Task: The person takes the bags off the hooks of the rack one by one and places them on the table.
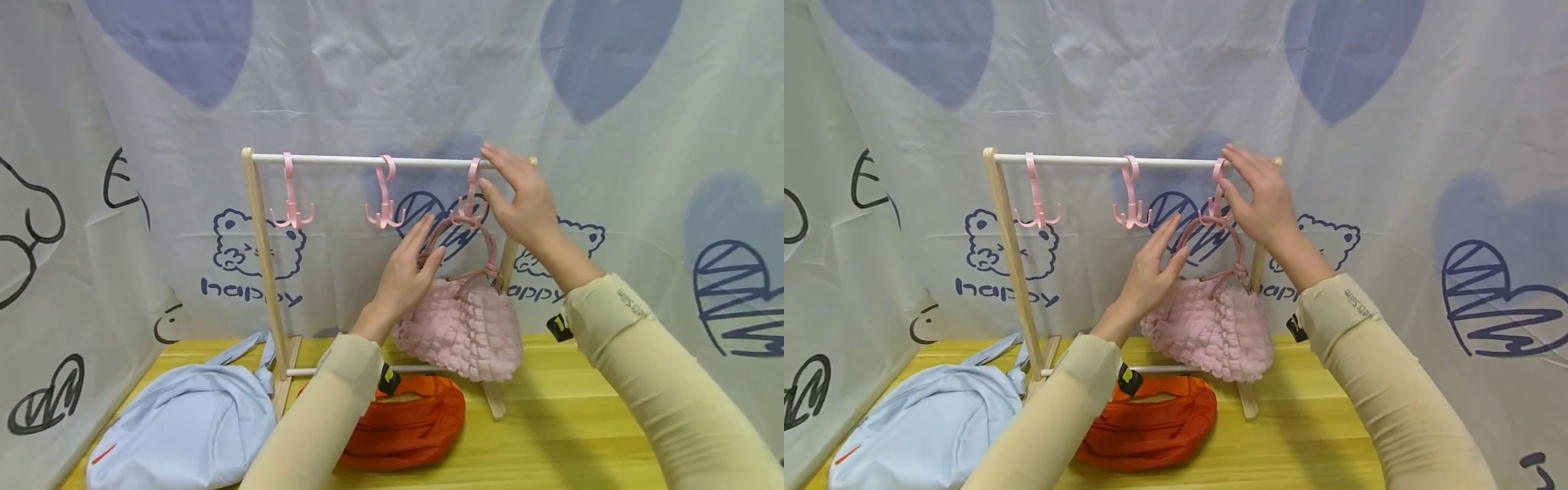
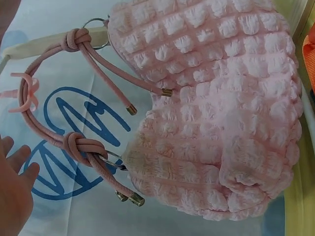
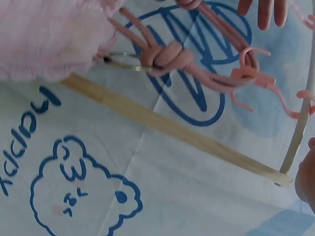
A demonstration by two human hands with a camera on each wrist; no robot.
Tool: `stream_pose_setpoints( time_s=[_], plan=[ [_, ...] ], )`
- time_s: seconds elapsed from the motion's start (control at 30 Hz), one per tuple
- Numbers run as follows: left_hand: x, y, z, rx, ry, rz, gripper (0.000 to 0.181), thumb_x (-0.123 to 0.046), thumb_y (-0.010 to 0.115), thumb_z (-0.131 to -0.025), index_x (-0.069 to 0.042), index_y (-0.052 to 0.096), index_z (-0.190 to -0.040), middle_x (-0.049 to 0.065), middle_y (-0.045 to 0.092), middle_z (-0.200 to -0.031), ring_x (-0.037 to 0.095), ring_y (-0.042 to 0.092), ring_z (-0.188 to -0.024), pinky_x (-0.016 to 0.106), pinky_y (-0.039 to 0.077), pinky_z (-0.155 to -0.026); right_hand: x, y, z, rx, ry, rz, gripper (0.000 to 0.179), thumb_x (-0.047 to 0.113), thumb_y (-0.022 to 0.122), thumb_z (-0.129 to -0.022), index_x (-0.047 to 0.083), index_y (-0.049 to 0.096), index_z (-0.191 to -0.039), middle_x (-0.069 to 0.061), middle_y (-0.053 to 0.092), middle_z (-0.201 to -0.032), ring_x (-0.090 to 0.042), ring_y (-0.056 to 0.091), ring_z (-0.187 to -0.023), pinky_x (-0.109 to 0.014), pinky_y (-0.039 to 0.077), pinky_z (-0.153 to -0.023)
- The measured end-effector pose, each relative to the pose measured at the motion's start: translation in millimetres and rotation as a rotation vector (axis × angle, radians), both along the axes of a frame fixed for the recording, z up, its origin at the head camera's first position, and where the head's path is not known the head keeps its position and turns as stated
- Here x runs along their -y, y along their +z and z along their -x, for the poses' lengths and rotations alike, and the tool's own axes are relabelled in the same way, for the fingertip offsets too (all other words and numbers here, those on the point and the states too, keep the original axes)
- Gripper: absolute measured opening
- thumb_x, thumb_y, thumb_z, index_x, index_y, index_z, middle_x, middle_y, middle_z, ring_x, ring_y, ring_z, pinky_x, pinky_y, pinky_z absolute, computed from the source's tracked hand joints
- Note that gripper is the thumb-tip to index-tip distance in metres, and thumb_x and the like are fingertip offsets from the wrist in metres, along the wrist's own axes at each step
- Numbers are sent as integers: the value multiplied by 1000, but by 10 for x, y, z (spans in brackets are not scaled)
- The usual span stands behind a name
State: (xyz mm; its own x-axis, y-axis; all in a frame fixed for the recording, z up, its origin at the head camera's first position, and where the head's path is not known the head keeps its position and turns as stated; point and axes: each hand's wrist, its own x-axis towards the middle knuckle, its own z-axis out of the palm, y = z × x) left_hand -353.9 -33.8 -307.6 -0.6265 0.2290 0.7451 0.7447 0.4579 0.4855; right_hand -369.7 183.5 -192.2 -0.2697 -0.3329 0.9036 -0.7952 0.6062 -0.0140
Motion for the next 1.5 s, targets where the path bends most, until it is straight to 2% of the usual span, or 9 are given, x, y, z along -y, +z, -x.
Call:
stream_pose_setpoints(
  time_s=[0.17, 0.33, 0.53, 0.7, 0.87, 1.0, 1.1, 1.3, 1.5],
  plan=[
    [-44, 32, 102, -1, 8, 2, 61, -29, 54, -109, -10, 34, -163, 13, 34, -168, 24, 31, -155, 37, 25, -126, -15, 66, 77, -40, -19, -46, 45, 13, 69, -99, -1, 62, -141, -21, 61, -144, -42, 55, -134, -55, 34, -121],
    [-83, 68, 183, 0, 7, 3, 60, -28, 54, -109, -5, 36, -161, 15, 36, -166, 27, 33, -154, 38, 26, -126, -3, 113, 118, -7, -54, -84, 43, 14, 72, -99, 1, 64, -139, -20, 63, -142, -40, 56, -134, -59, 27, -123],
    [-120, 65, 271, 55, 10, 9, 60, -30, 54, -109, -6, 37, -161, 14, 37, -166, 27, 35, -153, 40, 29, -125, 1, 132, 143, 50, -95, -113, 39, 15, 71, -100, 5, 67, -138, -16, 66, -138, -37, 55, -135, -59, 23, -124],
    [-159, 31, 314, 95, -3, 18, 60, -31, 54, -109, -8, 36, -162, 12, 38, -166, 26, 39, -150, 41, 37, -121, -11, 118, 162, 44, -106, -124, 38, 16, 72, -100, 6, 68, -136, -16, 68, -135, -37, 59, -131, -58, 22, -125],
    [-188, 18, 343, 82, -19, -10, 58, -30, 55, -109, -11, 38, -162, 9, 43, -163, 24, 43, -148, 39, 39, -119, -17, 92, 207, 12, -106, -128, 38, 16, 73, -98, 6, 69, -135, -16, 69, -133, -37, 63, -124, -58, 27, -123],
    [-215, 12, 368, 57, -22, -41, 55, -26, 56, -109, -10, 42, -159, 10, 48, -159, 23, 45, -147, 36, 37, -120, -22, 70, 252, -22, -103, -131, 39, 18, 74, -98, 7, 70, -135, -15, 69, -133, -37, 64, -122, -56, 40, -114],
    [-235, 19, 369, 49, -34, -77, 52, -24, 58, -108, -8, 46, -157, 10, 53, -154, 23, 48, -144, 33, 40, -118, -18, 63, 275, -33, -82, -118, 38, 17, 73, -99, 6, 70, -135, -15, 70, -133, -38, 64, -121, -53, 46, -109],
    [-290, 21, 358, 56, -68, -192, 44, -18, 58, -108, -6, 55, -150, 12, 61, -143, 24, 58, -133, 26, 46, -111, -15, 42, 289, -35, -66, -93, 36, 18, 72, -100, 6, 70, -134, -14, 70, -133, -36, 64, -120, -51, 47, -109],
    [-332, 2, 356, 29, -31, -290, 36, -12, 61, -106, -5, 64, -141, 14, 66, -132, 24, 66, -117, 24, 53, -99, 6, 19, 308, -44, -55, -77, 36, 17, 72, -99, 6, 71, -134, -13, 70, -132, -35, 65, -120, -50, 47, -108]
  ],
)
